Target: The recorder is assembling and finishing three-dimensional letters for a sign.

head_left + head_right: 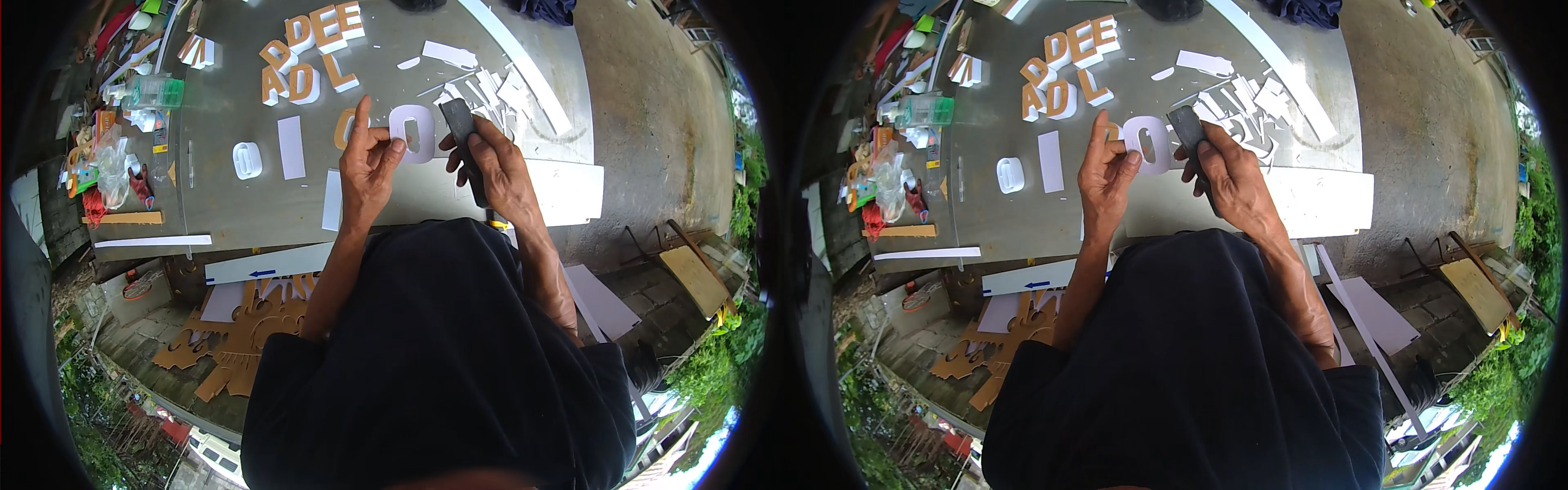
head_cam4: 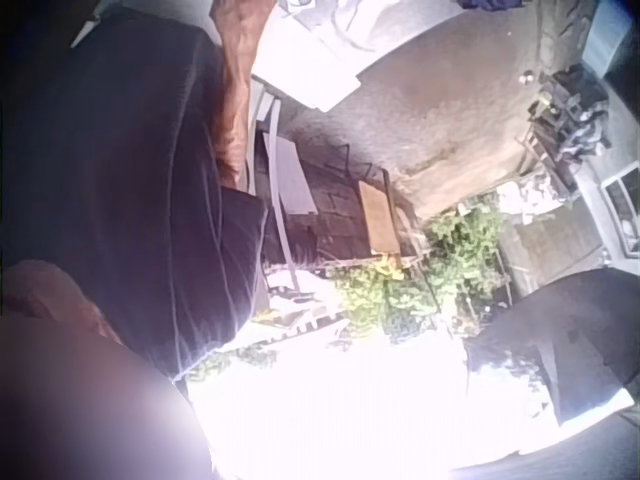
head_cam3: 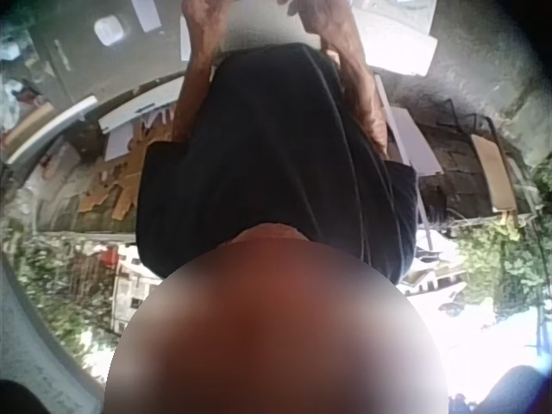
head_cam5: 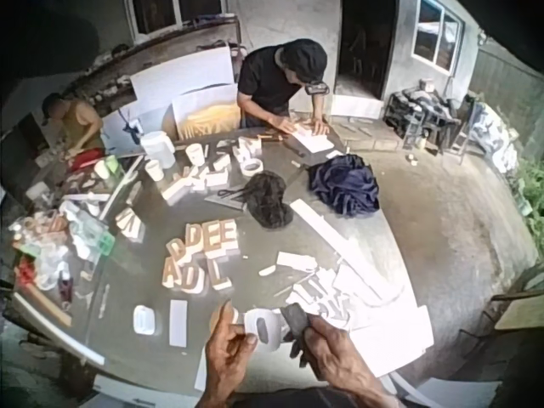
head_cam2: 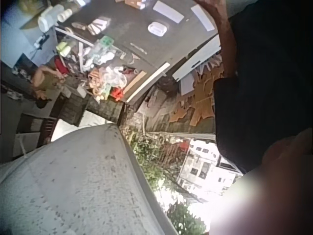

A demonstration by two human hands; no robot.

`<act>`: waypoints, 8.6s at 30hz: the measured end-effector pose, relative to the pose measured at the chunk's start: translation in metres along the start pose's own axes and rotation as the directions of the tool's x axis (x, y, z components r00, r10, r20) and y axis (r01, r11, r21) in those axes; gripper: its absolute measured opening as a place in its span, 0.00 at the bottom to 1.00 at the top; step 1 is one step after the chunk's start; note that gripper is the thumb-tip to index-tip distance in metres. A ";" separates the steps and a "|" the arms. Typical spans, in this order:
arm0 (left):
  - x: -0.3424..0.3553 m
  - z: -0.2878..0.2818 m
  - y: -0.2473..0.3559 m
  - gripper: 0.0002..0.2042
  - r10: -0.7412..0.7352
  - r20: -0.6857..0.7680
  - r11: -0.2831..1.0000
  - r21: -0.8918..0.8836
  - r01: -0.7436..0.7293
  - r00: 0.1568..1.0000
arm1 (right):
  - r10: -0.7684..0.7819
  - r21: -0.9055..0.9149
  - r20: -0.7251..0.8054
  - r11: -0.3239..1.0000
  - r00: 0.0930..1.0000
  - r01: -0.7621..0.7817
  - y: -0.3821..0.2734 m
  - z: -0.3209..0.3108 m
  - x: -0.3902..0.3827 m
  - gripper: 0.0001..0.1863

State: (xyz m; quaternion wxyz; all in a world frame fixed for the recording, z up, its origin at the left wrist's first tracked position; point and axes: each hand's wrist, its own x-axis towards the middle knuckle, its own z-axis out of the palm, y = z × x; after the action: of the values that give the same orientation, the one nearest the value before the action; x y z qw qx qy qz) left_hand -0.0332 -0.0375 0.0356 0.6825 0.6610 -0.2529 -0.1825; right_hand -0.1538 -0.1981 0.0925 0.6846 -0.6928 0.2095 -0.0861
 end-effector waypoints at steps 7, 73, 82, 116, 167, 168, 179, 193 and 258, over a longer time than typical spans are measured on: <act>-0.001 0.003 0.000 0.17 -0.114 -0.050 0.985 -0.134 0.107 0.992 | 0.201 0.572 0.199 0.771 0.959 -0.280 0.008 -0.003 -0.010 0.31; -0.030 -0.003 -0.005 0.11 0.014 -0.139 0.969 0.246 0.021 0.990 | 0.275 0.291 0.138 0.907 0.951 -0.304 0.005 0.003 -0.024 0.26; -0.028 0.003 -0.003 0.07 -0.069 -0.120 0.997 0.009 0.071 0.990 | 0.201 0.271 0.193 0.930 0.960 -0.249 0.027 0.011 -0.017 0.31; -0.027 0.006 -0.023 0.07 0.025 -0.288 0.994 -0.092 -0.054 0.957 | 0.335 -0.060 0.070 0.942 0.940 -0.331 0.008 0.031 -0.014 0.17; -0.039 0.018 -0.034 0.07 0.135 -0.246 0.970 0.229 -0.078 0.960 | 0.374 0.496 -0.089 0.820 0.923 -0.284 0.032 0.055 -0.007 0.09; -0.037 0.019 -0.033 0.07 0.136 -0.249 0.974 0.209 -0.084 0.959 | 0.374 0.554 -0.090 0.789 0.923 -0.266 0.029 0.055 -0.005 0.09; -0.044 0.012 -0.035 0.07 0.081 -0.239 0.980 0.198 -0.033 0.968 | 0.345 0.415 -0.071 0.863 0.936 -0.287 0.046 0.054 -0.008 0.08; -0.042 0.009 -0.026 0.07 0.222 -0.175 0.911 0.387 -0.141 0.959 | 0.282 -0.108 -0.252 0.942 0.926 -0.316 0.033 0.055 -0.010 0.13; -0.042 0.012 -0.032 0.08 0.242 -0.161 0.907 0.389 -0.163 0.957 | 0.498 0.266 -0.002 0.836 0.867 -0.480 0.048 0.065 -0.023 0.17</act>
State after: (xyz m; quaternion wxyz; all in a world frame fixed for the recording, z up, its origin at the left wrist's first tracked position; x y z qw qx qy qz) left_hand -0.0710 -0.0244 -0.0004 0.5826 0.7635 -0.2785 0.0102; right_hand -0.1559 -0.1281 0.0460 0.7596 -0.5183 0.3908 0.0408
